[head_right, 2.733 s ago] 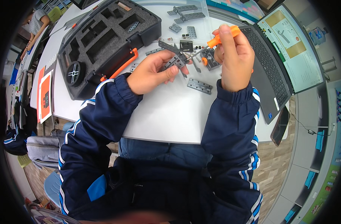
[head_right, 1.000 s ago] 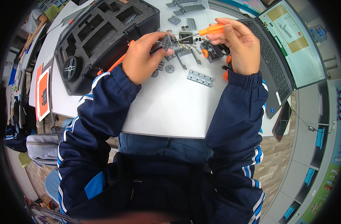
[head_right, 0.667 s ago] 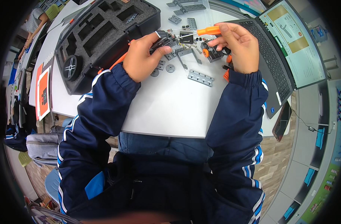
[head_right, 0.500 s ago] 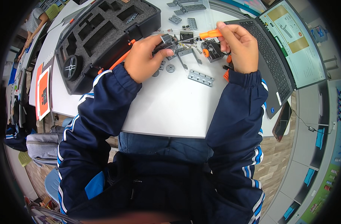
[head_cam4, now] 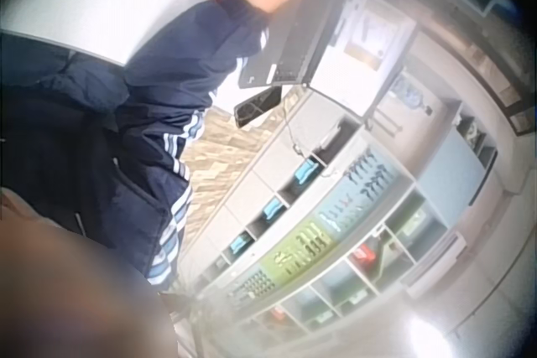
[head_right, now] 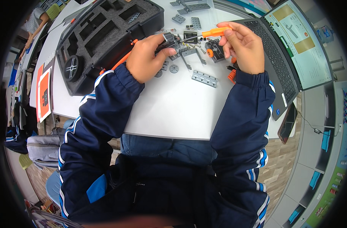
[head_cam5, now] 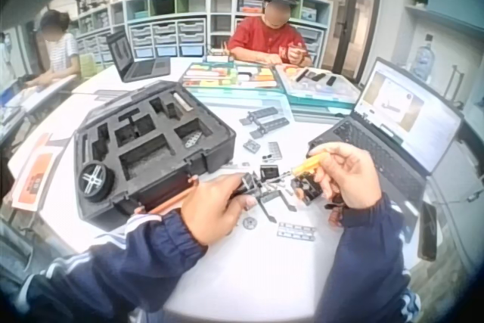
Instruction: The person assembles small grey mechanical parts on a white table using an orange screwdriver. They tighten screws on a small assembly, then pick up a perforated metal plate and attach it to the assembly, continuing to tighten screws throughout the clip.
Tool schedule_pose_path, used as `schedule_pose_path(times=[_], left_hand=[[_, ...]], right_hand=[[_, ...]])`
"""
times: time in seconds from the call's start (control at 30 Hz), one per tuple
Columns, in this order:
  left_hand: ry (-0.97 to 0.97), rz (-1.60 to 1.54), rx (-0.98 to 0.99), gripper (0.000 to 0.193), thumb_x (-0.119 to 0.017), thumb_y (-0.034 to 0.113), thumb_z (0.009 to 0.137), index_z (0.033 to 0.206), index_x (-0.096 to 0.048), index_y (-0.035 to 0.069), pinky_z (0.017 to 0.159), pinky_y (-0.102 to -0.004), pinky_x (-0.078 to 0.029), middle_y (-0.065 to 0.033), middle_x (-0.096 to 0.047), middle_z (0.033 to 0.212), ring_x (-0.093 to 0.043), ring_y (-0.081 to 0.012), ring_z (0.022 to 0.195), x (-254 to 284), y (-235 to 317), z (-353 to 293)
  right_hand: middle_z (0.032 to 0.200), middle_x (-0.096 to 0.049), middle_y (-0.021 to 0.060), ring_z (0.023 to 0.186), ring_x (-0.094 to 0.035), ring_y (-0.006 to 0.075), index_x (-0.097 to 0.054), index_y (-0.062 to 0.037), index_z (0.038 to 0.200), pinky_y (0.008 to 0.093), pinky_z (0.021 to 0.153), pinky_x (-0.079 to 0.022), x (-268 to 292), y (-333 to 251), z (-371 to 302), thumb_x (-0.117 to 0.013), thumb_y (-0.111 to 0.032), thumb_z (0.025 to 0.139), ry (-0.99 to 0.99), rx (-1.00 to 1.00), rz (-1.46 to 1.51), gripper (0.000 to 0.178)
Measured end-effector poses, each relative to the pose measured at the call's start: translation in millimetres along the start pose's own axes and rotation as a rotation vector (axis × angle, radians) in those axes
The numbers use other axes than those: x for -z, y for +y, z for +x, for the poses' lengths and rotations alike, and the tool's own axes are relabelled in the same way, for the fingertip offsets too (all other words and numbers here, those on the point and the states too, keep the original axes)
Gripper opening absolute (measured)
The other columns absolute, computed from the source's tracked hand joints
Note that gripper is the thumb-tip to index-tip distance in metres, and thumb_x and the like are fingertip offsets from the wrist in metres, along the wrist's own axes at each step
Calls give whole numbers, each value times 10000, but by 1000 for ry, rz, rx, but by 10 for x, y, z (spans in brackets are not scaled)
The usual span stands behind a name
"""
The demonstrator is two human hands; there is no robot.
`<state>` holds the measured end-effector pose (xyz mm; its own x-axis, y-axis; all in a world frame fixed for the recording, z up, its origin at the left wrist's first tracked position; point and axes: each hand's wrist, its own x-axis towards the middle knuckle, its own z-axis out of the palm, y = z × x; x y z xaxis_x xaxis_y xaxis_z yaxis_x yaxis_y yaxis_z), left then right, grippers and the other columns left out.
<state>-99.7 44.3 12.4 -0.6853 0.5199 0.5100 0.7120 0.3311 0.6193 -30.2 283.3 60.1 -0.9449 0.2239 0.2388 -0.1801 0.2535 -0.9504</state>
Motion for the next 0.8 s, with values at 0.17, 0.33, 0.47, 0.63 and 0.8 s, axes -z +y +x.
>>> schedule_pose_path(times=[0.17,0.33,0.47,0.63,0.8], left_hand=[[-3,-26,-6,247,-696,161,839,980,-637,-33,625,-357,-474,-187,-631,816,-616,-314,694,0,-3,11],[-22,-6,5,262,-693,150,835,1018,-634,-27,649,-361,-485,-189,-642,852,-625,-326,721,-1,8,-8],[-10,-18,-30,293,-691,147,833,1065,-627,-20,664,-363,-493,-189,-647,876,-633,-333,745,3,6,1],[-46,-1,-41,319,-693,138,825,1095,-618,-14,674,-364,-495,-190,-648,888,-635,-335,766,17,12,-1],[-56,-8,-35,324,-692,132,822,1102,-616,-11,674,-366,-494,-193,-645,887,-633,-342,776,15,12,0]], right_hand=[[631,-561,6,438,-393,24,-673,-9,1004,197,407,-276,37,-16,-30,-597,-231,960,20,-64,-31,239],[514,-471,-39,412,-358,21,-644,-53,710,202,401,-270,-15,66,35,-670,-406,887,136,-69,-200,395],[475,-410,-51,407,-357,34,-585,-61,563,217,401,-276,-38,52,25,-670,-484,862,228,-46,-296,524],[474,-408,-45,418,-350,37,-604,-44,537,224,407,-262,-52,15,-8,-672,-484,861,291,-74,-333,551],[512,-456,-46,464,-359,29,-718,-25,718,214,439,-265,-108,56,0,-639,-434,906,297,26,-284,458]])
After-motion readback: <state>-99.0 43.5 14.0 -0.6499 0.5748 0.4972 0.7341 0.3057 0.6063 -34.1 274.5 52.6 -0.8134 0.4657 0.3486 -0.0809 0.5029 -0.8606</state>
